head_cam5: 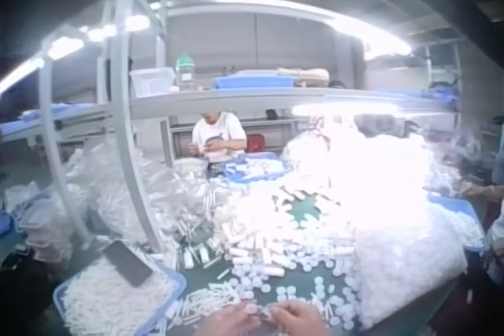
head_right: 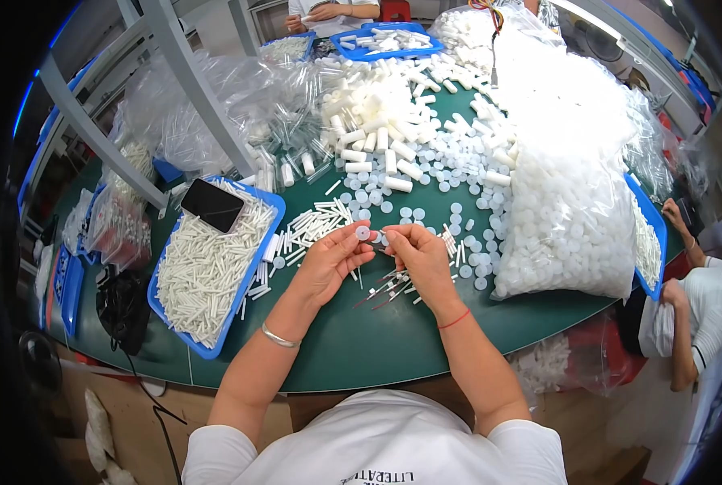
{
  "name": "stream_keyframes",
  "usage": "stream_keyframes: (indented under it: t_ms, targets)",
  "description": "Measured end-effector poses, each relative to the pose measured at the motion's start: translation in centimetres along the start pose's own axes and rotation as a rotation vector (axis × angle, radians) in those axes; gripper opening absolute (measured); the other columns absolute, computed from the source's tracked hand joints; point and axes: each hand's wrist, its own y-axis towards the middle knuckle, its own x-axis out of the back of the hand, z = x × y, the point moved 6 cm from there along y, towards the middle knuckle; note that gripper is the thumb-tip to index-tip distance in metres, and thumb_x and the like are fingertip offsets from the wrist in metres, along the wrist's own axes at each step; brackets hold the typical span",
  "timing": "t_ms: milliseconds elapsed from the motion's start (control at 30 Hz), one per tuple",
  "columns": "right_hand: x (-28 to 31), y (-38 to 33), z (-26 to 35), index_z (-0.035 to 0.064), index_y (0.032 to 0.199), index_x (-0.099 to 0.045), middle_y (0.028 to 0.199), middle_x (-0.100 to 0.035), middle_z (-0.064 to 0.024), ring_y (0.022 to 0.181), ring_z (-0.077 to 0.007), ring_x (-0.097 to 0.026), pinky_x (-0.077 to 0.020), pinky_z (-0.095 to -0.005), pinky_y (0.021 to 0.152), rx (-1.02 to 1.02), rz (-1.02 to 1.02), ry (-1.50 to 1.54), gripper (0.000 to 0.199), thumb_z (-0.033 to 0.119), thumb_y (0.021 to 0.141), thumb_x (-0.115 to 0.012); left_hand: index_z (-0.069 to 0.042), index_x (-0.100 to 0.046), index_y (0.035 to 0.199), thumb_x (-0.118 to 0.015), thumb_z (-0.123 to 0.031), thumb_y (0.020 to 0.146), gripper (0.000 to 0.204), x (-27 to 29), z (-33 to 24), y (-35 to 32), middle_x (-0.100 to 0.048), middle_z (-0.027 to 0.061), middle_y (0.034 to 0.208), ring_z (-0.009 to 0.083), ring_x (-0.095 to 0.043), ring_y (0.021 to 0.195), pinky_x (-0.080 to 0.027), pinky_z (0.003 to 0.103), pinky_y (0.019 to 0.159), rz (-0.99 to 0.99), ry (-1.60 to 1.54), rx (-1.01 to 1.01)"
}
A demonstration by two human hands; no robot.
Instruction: Assembling small white plastic parts by inserting rods into tubes and capping them at a factory workbench.
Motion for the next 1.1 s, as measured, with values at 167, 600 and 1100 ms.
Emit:
stream_keyframes:
  t_ms: [167,600,1100]
  targets:
    - [0.0,0.1,-0.1,-0.0011,0.102,-0.064,0.078,-0.061,-0.0008,0.061,-0.0028,-0.049,-0.0395,-0.0169,0.054,0.017,0.002,-0.007,0.019,0.015,0.093,-0.060,0.003,-0.053,0.125,-0.061,-0.015,0.093,0.038,-0.1,0.0,-0.1,-0.063,0.0100,0.108,0.0126,-0.061,0.089,-0.054,0.027,0.084,-0.015,-0.004,-0.004]
    - [-0.4,-0.2,0.2,0.0010,0.097,-0.068,0.074,-0.061,0.0016,0.062,-0.0018,-0.050,-0.0386,-0.0168,0.053,0.087,0.009,-0.219,0.015,0.014,0.089,-0.064,0.004,-0.052,0.124,-0.060,-0.015,0.093,0.037,0.7,0.2,-0.2,-0.063,0.0104,0.109,0.0128,-0.062,0.087,-0.054,0.025,0.081,-0.058,0.040,-0.049]
    - [-0.1,-0.3,0.8,-0.0042,0.090,-0.066,0.082,-0.069,-0.0090,0.071,-0.0095,-0.065,-0.0511,-0.0230,0.065,0.228,-0.031,-0.487,0.014,0.008,0.083,-0.066,0.004,-0.059,0.116,-0.063,-0.015,0.090,0.033,0.8,-0.7,-0.6,-0.064,0.0070,0.098,0.0105,-0.062,0.082,-0.053,0.023,0.077,-0.041,0.373,-0.067]
